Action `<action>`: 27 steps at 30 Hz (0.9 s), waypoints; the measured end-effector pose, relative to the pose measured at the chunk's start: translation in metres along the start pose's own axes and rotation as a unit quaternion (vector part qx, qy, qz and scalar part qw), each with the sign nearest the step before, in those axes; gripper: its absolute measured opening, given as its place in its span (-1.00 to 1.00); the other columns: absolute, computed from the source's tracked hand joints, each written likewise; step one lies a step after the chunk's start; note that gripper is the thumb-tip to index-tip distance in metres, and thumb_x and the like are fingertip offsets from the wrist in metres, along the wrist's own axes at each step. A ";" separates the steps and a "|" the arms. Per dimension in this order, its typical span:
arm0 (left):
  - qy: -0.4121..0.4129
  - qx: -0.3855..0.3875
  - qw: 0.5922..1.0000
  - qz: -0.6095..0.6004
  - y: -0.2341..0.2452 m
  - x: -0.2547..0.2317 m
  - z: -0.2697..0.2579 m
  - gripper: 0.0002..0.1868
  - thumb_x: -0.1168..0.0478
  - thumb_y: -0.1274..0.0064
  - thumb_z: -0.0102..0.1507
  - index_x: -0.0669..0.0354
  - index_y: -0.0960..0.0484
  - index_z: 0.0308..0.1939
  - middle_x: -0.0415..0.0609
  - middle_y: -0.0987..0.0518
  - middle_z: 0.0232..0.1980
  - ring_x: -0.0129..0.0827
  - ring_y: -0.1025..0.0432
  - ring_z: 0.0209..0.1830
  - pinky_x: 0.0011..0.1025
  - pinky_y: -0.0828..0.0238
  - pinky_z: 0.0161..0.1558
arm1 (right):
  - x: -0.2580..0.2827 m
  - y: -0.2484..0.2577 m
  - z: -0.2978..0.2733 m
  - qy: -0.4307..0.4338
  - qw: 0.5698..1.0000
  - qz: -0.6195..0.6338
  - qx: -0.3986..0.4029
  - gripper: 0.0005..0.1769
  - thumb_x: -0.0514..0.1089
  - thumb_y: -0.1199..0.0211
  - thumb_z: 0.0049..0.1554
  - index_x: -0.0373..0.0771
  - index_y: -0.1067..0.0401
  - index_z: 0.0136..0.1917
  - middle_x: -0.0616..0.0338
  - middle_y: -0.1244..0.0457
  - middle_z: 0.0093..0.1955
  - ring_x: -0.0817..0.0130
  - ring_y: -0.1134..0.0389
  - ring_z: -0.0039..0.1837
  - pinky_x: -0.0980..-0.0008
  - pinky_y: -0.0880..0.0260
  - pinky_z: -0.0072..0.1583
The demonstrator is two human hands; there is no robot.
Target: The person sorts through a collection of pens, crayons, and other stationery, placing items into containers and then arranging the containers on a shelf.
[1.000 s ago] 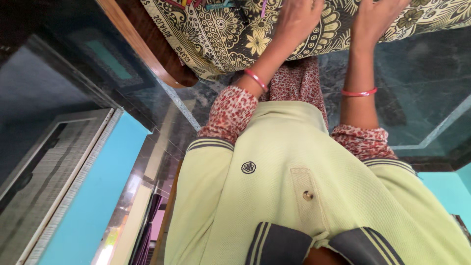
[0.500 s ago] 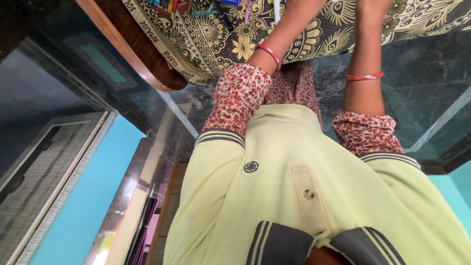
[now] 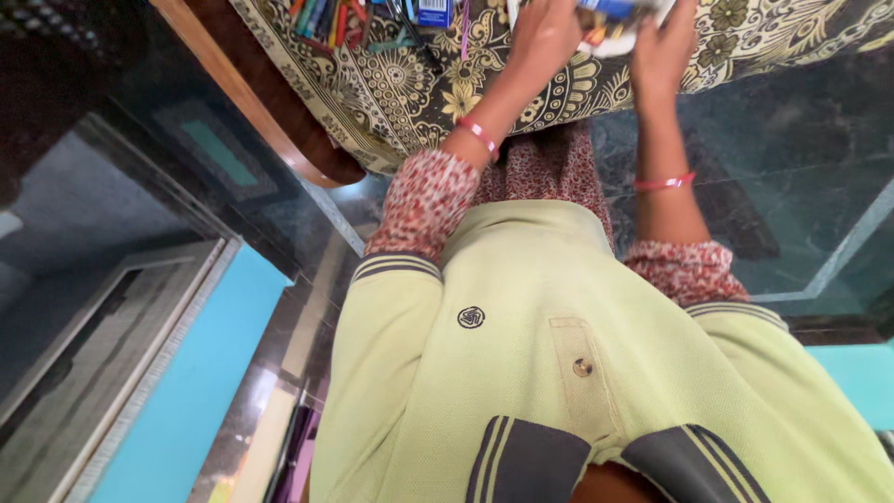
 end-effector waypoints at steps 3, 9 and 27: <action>0.008 0.008 0.999 -0.041 0.029 -0.007 -0.040 -0.20 0.45 0.09 0.07 0.00 -0.32 0.44 0.23 -0.46 0.42 -0.14 -0.60 -0.38 -0.39 -0.56 -0.49 | 0.037 0.028 -0.048 0.151 0.983 0.100 -0.040 -0.23 -0.47 -0.07 0.09 -0.35 -0.06 0.56 -0.29 -0.35 0.29 -0.13 -0.47 0.25 0.15 -0.45 0.23; 0.111 0.150 0.982 -0.029 0.119 -0.046 -0.104 -0.10 0.37 0.05 0.20 -0.26 -0.01 0.59 -0.04 -0.30 0.58 -0.22 -0.60 -0.46 -0.34 -0.52 -0.48 | 0.127 0.090 -0.102 0.018 0.999 0.035 0.026 -0.24 -0.38 -0.19 0.18 -0.11 -0.19 0.61 -0.19 -0.43 0.03 0.19 -0.48 -0.13 0.24 -0.44 -0.05; 0.012 0.166 0.986 -0.015 0.227 -0.138 -0.194 -0.05 0.28 -0.10 0.22 -0.44 -0.08 0.64 0.07 -0.68 0.17 -0.18 -0.61 -0.36 -0.24 -0.53 -0.18 | 0.215 0.217 -0.226 0.065 0.998 0.022 0.000 -0.42 -0.21 -0.28 0.21 -0.26 -0.34 0.48 -0.22 -0.34 -0.20 -0.12 -0.43 -0.15 0.04 -0.40 -0.07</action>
Point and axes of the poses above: each hand's wrist, its own z-axis towards the middle knuckle, its own y-axis out of the back of the hand, x = y × z, the point moved 2 cm from there along z, towards the middle knuckle
